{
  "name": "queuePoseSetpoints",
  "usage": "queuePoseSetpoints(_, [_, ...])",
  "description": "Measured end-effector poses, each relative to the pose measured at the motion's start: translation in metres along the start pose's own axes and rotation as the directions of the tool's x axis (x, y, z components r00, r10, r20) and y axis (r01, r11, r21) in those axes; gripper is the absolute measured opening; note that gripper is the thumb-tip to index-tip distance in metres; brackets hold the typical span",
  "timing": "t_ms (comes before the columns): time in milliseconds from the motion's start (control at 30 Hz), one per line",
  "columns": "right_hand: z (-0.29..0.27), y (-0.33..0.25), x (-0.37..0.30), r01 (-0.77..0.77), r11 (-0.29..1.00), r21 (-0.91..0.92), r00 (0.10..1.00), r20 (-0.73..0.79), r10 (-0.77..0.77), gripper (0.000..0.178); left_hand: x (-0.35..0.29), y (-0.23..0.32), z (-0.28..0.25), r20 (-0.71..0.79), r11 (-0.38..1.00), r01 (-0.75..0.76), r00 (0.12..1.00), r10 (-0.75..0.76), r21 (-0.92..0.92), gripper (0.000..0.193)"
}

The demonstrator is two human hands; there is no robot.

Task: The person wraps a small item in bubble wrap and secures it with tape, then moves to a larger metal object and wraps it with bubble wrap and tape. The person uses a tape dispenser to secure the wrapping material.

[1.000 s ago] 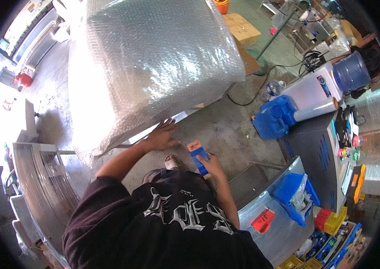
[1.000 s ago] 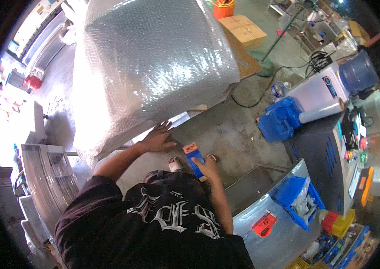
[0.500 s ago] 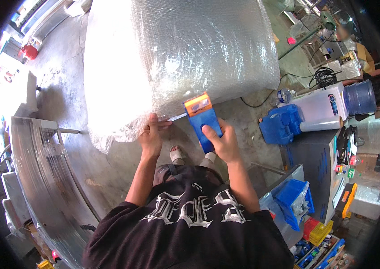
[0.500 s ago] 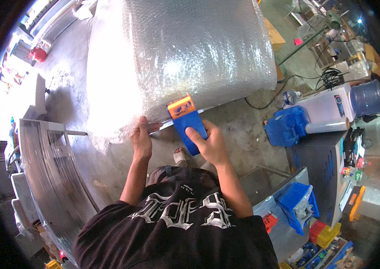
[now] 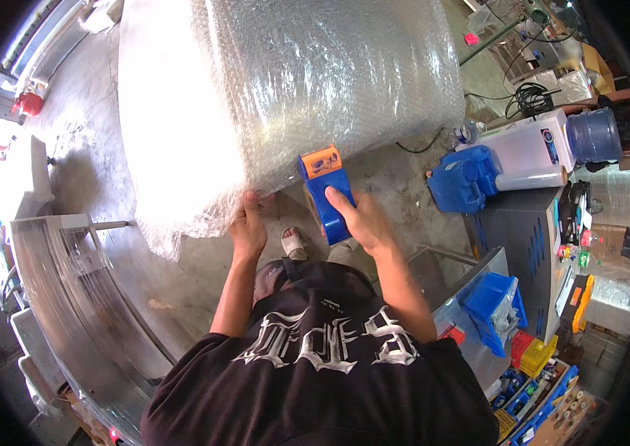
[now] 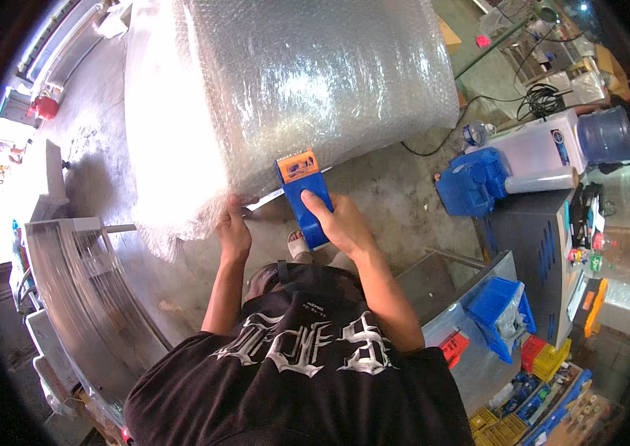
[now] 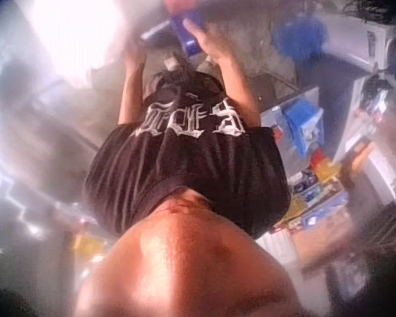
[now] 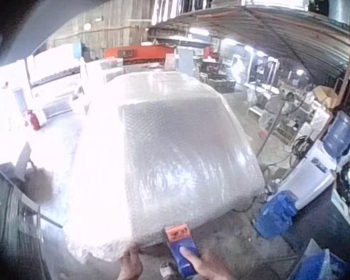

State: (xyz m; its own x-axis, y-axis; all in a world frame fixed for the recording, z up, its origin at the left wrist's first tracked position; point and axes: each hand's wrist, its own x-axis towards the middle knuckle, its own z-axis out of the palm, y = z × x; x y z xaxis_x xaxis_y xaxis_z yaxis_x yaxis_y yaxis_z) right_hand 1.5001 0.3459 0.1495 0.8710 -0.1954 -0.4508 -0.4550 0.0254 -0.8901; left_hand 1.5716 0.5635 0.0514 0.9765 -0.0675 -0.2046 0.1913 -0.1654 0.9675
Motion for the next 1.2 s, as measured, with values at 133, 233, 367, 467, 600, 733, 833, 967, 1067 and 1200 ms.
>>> queuePoseSetpoints(133, [0.007, 0.01, -0.002, 0.008, 0.999, 0.032, 1.0, 0.017, -0.009, 0.057, -0.001, -0.002, -0.004, -0.026, 0.995, 0.045, 0.999, -0.043, 0.092, 0.055])
queuePoseSetpoints(233, [0.01, 0.077, 0.026, 0.074, 0.991, -0.108, 0.996, -0.032, -0.078, 0.059, 0.0, 0.01, -0.001, -0.034, 0.996, -0.039, 0.999, 0.042, 0.078, 0.056])
queuePoseSetpoints(367, [0.022, 0.122, 0.066, 0.153, 0.987, 0.041, 0.988, -0.006, -0.153, 0.059, -0.001, 0.017, 0.002, -0.039, 0.993, -0.083, 0.995, 0.087, 0.082, 0.054])
queuePoseSetpoints(467, [0.023, 0.139, 0.075, 0.164, 0.986, 0.034, 0.986, 0.0, -0.164, 0.058, -0.015, -0.002, -0.001, 0.084, 0.954, -0.299, 0.951, 0.297, 0.01, 0.044])
queuePoseSetpoints(600, [0.018, 0.171, 0.083, 0.05, 0.994, -0.102, 0.998, 0.041, -0.046, 0.057, -0.017, 0.045, 0.031, 0.755, 0.278, -0.93, 0.358, 0.55, 0.239, 0.041])
queuePoseSetpoints(733, [0.022, 0.148, 0.074, -0.065, 0.891, -0.449, 0.996, -0.082, 0.032, 0.053, 0.023, 0.014, 0.048, 0.819, 0.04, -0.894, 0.426, 0.384, 0.447, 0.064])
queuePoseSetpoints(833, [0.016, 0.141, 0.073, -0.086, 0.529, -0.844, 0.996, -0.052, 0.079, 0.052, 0.038, 0.006, 0.043, 0.879, -0.154, -0.892, 0.368, 0.304, 0.426, 0.07])
queuePoseSetpoints(967, [-0.017, 0.134, 0.043, -0.09, 0.531, -0.842, 0.951, 0.086, 0.298, 0.06, 0.057, -0.027, 0.046, 0.818, 0.237, -0.829, 0.549, 0.169, 0.507, 0.069])
queuePoseSetpoints(1067, [-0.048, 0.135, 0.027, -0.222, 0.572, -0.789, 0.901, 0.059, 0.43, 0.068, 0.061, -0.082, 0.05, 0.796, 0.179, -0.833, 0.553, 0.247, 0.523, 0.068])
queuePoseSetpoints(1200, [-0.097, 0.003, -0.016, 0.126, 0.852, -0.509, 0.91, 0.402, 0.105, 0.064, 0.029, -0.041, 0.043, 0.852, 0.256, -0.872, 0.473, 0.226, 0.417, 0.063])
